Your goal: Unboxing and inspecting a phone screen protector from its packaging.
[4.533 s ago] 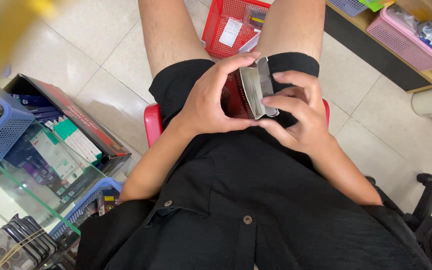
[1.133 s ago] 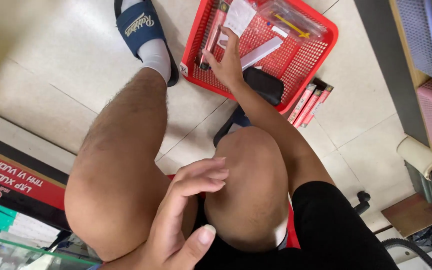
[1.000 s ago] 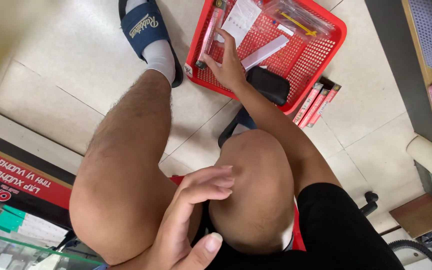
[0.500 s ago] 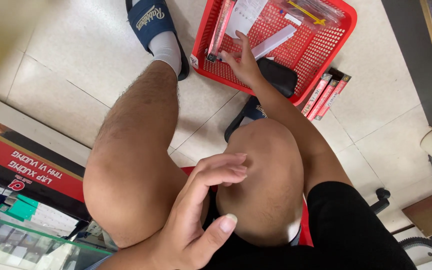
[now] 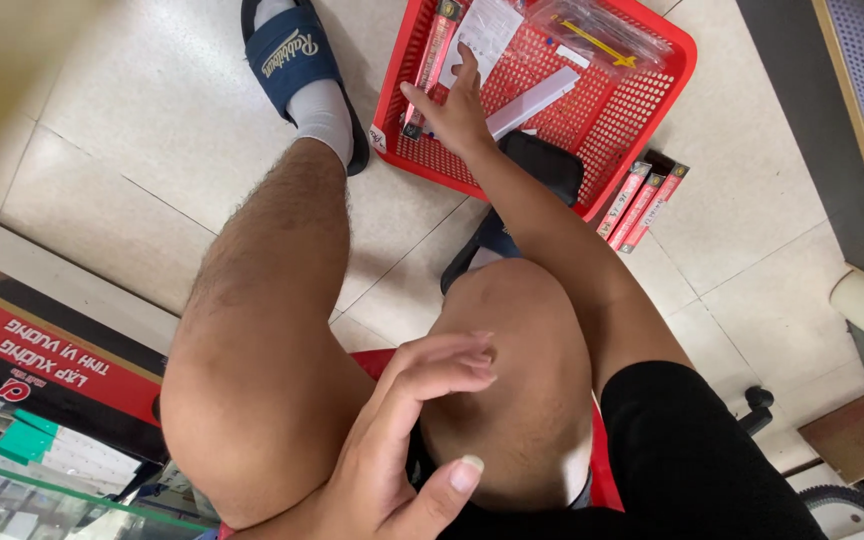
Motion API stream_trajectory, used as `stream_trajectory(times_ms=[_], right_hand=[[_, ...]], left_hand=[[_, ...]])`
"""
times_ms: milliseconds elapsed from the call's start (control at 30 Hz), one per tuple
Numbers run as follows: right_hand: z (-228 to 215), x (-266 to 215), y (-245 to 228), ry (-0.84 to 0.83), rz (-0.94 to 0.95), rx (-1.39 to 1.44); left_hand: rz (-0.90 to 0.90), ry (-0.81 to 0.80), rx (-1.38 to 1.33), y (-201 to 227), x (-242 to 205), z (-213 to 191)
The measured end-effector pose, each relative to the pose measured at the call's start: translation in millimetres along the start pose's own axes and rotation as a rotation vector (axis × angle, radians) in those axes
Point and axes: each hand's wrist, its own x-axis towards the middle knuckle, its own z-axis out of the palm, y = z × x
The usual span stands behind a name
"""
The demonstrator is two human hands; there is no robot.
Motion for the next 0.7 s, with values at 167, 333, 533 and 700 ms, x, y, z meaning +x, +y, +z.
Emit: stream_trajectory(times_ms=[167,333,533,700], right_hand=[[-25,2,2,-0.117,0.295,0.082],[-25,-29,56,0.094,0.23,0.041],[-11,-34,0,0.173,0.246,-0.171],[-10,-1,-12,0.134,0.306,-0.369]], left_hand=[[-0.072,-0.051,-0.037,-1,3,-7],[-0.149,-0.101,-0.086,3,11,-15],[-0.17,-0.076,-0.113,-3,5,-10],[-0.28,0.011,-0.232,-3,7,-5]])
